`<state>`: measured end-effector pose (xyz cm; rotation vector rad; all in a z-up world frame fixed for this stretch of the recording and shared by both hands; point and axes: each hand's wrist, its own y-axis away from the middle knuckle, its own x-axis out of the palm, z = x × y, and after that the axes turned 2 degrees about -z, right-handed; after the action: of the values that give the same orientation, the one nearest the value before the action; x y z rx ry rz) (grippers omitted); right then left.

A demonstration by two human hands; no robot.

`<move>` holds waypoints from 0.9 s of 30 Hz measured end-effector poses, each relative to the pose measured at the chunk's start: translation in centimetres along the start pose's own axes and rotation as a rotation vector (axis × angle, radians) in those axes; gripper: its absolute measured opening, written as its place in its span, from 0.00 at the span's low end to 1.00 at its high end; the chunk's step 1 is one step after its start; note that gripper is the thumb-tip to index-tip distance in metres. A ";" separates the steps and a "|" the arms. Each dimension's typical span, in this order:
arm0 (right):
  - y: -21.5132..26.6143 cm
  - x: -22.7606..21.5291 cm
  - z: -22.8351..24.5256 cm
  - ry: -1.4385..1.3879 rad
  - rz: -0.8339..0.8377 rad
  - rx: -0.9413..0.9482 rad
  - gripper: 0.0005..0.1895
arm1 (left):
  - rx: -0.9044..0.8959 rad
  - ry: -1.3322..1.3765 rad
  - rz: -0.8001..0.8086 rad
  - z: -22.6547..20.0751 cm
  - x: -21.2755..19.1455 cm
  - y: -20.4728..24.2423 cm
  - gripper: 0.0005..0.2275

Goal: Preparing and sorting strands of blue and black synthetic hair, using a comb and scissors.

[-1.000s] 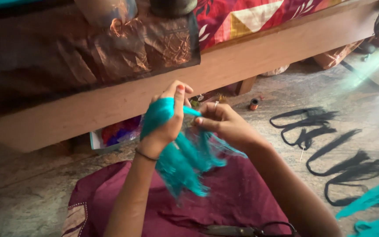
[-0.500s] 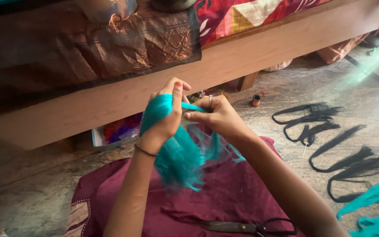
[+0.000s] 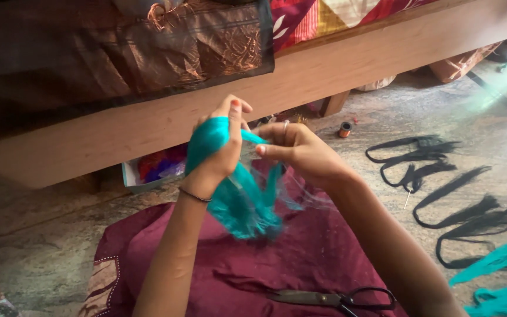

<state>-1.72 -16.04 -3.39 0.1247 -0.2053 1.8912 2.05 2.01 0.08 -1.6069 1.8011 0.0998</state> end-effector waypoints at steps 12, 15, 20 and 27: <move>4.3 -4.2 -3.3 0.048 0.281 0.099 0.11 | -0.040 0.472 0.239 1.8 -1.5 0.6 0.23; 7.5 -7.6 -9.0 0.047 0.352 0.176 0.10 | 0.101 0.442 0.193 2.0 -2.7 0.3 0.25; 13.7 -12.8 -15.0 0.231 0.425 0.438 0.13 | 0.073 0.435 0.109 2.0 -4.3 0.0 0.25; 15.8 -17.9 -14.6 1.336 0.109 0.567 0.09 | 0.138 0.081 0.075 1.3 -3.4 0.2 0.22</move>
<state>-10.61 -34.58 -22.34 -0.7686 1.2342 1.7156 2.38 5.52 0.88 -1.4659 1.8880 -0.0547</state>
